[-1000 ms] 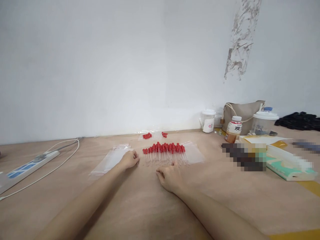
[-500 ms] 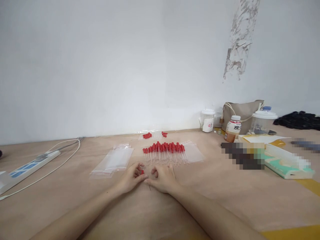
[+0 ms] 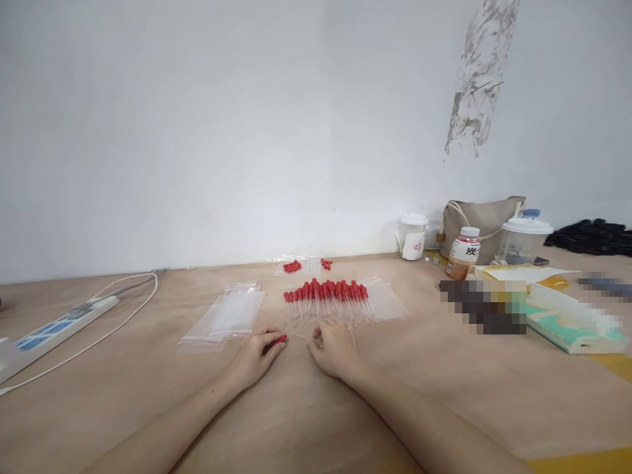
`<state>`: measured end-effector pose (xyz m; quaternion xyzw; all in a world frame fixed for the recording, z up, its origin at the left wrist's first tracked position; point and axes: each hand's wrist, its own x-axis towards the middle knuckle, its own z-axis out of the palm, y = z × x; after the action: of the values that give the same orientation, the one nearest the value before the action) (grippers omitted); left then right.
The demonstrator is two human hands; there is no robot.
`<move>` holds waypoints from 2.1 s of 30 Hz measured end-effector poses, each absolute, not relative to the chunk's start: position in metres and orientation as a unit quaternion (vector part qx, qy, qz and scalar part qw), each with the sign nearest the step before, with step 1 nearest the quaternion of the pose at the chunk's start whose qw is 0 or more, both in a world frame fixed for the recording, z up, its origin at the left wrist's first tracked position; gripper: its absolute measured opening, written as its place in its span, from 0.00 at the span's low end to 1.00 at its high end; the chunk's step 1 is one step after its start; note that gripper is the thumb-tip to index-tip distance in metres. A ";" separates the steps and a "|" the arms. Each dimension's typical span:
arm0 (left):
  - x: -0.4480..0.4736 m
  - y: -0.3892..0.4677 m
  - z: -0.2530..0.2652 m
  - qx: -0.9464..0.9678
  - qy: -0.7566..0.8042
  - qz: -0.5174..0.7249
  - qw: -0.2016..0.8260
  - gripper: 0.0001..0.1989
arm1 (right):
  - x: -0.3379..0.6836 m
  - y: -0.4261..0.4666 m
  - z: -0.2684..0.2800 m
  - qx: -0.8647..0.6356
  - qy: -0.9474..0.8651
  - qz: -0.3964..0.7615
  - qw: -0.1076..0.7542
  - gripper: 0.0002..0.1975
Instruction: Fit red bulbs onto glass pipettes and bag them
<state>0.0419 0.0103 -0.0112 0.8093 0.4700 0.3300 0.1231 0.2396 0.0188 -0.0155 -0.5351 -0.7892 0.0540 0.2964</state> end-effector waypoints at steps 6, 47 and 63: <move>0.042 0.009 -0.009 0.803 0.472 0.334 0.146 0.12 | 0.234 0.026 -0.017 -0.554 -0.784 0.078 0.267 0.09; 0.046 0.000 -0.008 0.875 0.400 0.264 0.072 0.11 | 0.233 0.017 -0.021 -0.422 -0.855 0.040 0.298 0.14; 0.043 0.017 -0.008 0.634 0.440 0.505 0.387 0.14 | 0.235 0.014 -0.008 -0.425 -0.848 0.084 0.306 0.12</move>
<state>0.0431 0.0170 -0.0079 0.6337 0.4401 0.5048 0.3872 0.2353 0.0136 -0.0080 -0.4251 -0.8478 0.0836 0.3060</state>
